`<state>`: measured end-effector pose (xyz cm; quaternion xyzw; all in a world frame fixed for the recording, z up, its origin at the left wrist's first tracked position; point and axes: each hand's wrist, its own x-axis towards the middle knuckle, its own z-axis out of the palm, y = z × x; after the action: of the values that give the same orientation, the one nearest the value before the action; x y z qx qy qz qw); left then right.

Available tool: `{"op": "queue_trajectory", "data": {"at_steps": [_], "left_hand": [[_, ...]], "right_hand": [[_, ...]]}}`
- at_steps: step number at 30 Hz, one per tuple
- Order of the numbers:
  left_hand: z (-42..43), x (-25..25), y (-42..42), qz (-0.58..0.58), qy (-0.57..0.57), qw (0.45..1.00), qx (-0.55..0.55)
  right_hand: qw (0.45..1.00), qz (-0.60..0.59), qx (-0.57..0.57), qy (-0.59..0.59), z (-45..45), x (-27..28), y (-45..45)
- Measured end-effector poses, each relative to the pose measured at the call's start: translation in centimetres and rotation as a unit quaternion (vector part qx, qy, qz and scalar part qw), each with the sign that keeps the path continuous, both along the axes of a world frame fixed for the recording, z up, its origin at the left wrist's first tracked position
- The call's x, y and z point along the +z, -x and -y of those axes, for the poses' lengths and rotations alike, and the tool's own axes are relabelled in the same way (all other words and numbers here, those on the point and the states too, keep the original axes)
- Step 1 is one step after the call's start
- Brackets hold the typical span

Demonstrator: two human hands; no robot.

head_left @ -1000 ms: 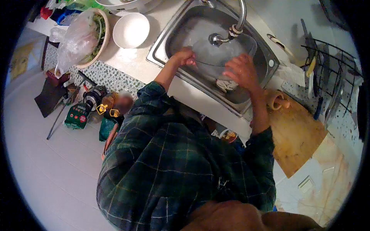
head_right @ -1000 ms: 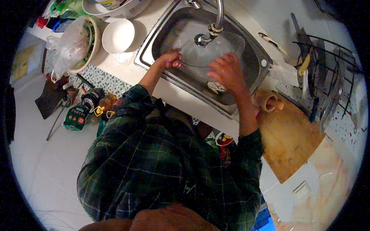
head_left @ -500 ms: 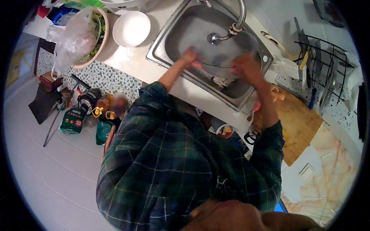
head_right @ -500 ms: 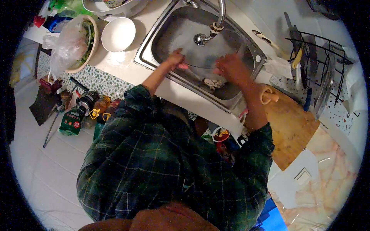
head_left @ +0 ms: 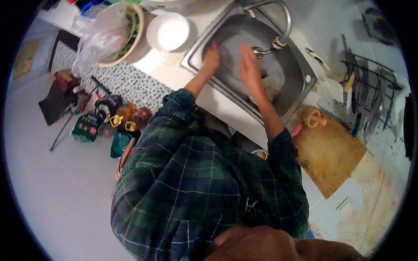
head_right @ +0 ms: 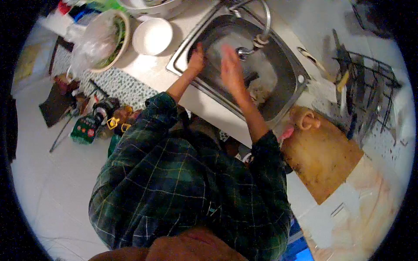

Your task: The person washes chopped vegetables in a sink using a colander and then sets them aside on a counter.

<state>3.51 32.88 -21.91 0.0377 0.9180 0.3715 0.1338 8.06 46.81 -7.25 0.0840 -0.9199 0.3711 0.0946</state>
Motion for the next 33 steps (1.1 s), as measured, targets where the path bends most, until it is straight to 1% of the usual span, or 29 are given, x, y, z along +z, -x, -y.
{"op": "queue_trajectory", "data": {"at_steps": [1,2,3,4,5,6,7,9,10,11,12,13,14,16,17,18,19,20,22,23,25,26,27,28,29,30,31,32,33], "left_hand": [[0.6,-4.9,-0.1,-0.323,-0.002,0.946,0.005],[2.4,-1.2,-0.6,-0.18,-0.079,0.975,-0.106],[4.2,2.8,-1.1,-0.014,-0.137,0.973,-0.185],[7.2,10.0,-1.8,0.017,-0.207,0.969,-0.134],[9.2,11.8,-2.8,0.013,-0.196,0.972,-0.126],[12.0,13.1,-3.3,0.131,-0.316,0.938,-0.051],[15.8,14.7,-3.2,0.23,-0.433,0.871,0.031],[22.5,18.2,-3.5,0.103,-0.38,0.911,0.126],[26.5,19.4,-2.9,-0.014,-0.331,0.919,0.212],[28.4,20.3,-3.0,-0.101,-0.196,0.942,0.253],[31.5,21.7,-1.9,-0.227,-0.083,0.947,0.213],[35.0,23.1,-0.2,-0.346,0.033,0.922,0.168],[36.3,23.9,1.1,-0.35,0.028,0.921,0.17],[38.8,25.0,3.7,-0.303,0.176,0.932,0.097],[39.8,24.8,5.1,-0.303,0.171,0.932,0.101],[40.7,24.4,6.2,-0.263,0.159,0.95,0.064],[41.3,23.8,7.2,-0.222,0.145,0.964,0.026],[41.5,22.8,8.4,-0.249,0.187,0.95,0.014],[41.8,22.6,10.1,-0.222,0.165,0.961,-0.026],[41.9,22.6,11.0,-0.197,0.147,0.967,-0.063],[42.4,22.3,12.2,-0.214,0.13,0.966,-0.07],[42.5,22.3,13.2,-0.132,0.177,0.973,-0.066],[42.6,22.6,14.0,-0.05,0.224,0.971,-0.063],[42.6,23.3,14.4,-0.058,0.144,0.984,-0.089],[42.6,22.7,14.9,-0.06,0.138,0.984,-0.094],[42.5,21.9,15.3,-0.072,-0.035,0.994,-0.071],[42.3,21.4,15.6,-0.08,-0.206,0.974,-0.046],[41.3,23.0,15.4,-0.066,-0.283,0.956,-0.05],[40.9,23.4,15.6,-0.061,-0.286,0.955,-0.054]], "right_hand": [[0.997,-0.063,-0.021,-0.033,1.2,-0.8,3.3],[0.994,-0.086,-0.063,-0.029,0.8,-3.1,6.6],[0.988,-0.106,-0.105,-0.024,0.0,-5.3,9.4],[0.987,-0.089,-0.128,-0.049,0.6,-5.9,12.1],[0.98,-0.064,-0.168,-0.085,-0.5,-6.5,13.2],[0.975,-0.037,-0.181,-0.126,-1.2,-8.0,13.7],[0.968,-0.019,-0.185,-0.169,-0.3,-8.9,15.4],[0.968,-0.045,-0.181,-0.168,-0.4,-8.4,13.9],[0.967,-0.071,-0.173,-0.174,0.7,-7.7,14.3],[0.967,-0.071,-0.177,-0.167,-1.0,-7.8,13.3],[0.962,-0.095,-0.173,-0.188,-1.4,-7.6,13.6],[0.956,-0.119,-0.168,-0.209,-0.4,-7.2,14.2],[0.954,-0.125,-0.169,-0.212,-1.2,-7.8,14.3],[0.96,-0.127,-0.168,-0.186,-2.8,-9.2,15.5],[0.959,-0.13,-0.166,-0.191,-3.1,-8.4,16.1],[0.975,-0.015,-0.207,-0.074,-3.3,-7.4,16.2],[0.963,0.1,-0.245,0.044,-3.6,-6.4,16.5],[0.963,0.096,-0.249,0.043,-5.0,-7.3,17.6],[0.945,0.155,-0.28,0.07,-9.1,-12.5,19.4],[0.944,0.152,-0.284,0.067,-10.0,-15.9,19.8],[0.927,0.073,-0.344,-0.134,-6.5,-13.2,17.7],[0.924,0.009,-0.348,-0.161,-3.9,-11.7,16.2],[0.941,-0.027,-0.323,-0.099,-0.7,-9.7,14.6],[0.959,-0.017,-0.275,0.072,3.4,-7.8,13.0],[0.941,-0.006,-0.234,0.244,7.5,-5.9,11.4],[0.927,0.028,-0.184,0.326,12.4,-2.2,9.6],[0.903,0.061,-0.133,0.405,16.9,1.2,8.5],[0.89,0.117,-0.089,0.431,19.5,2.3,8.1],[0.872,0.176,-0.045,0.455,21.6,3.1,7.6]]}}
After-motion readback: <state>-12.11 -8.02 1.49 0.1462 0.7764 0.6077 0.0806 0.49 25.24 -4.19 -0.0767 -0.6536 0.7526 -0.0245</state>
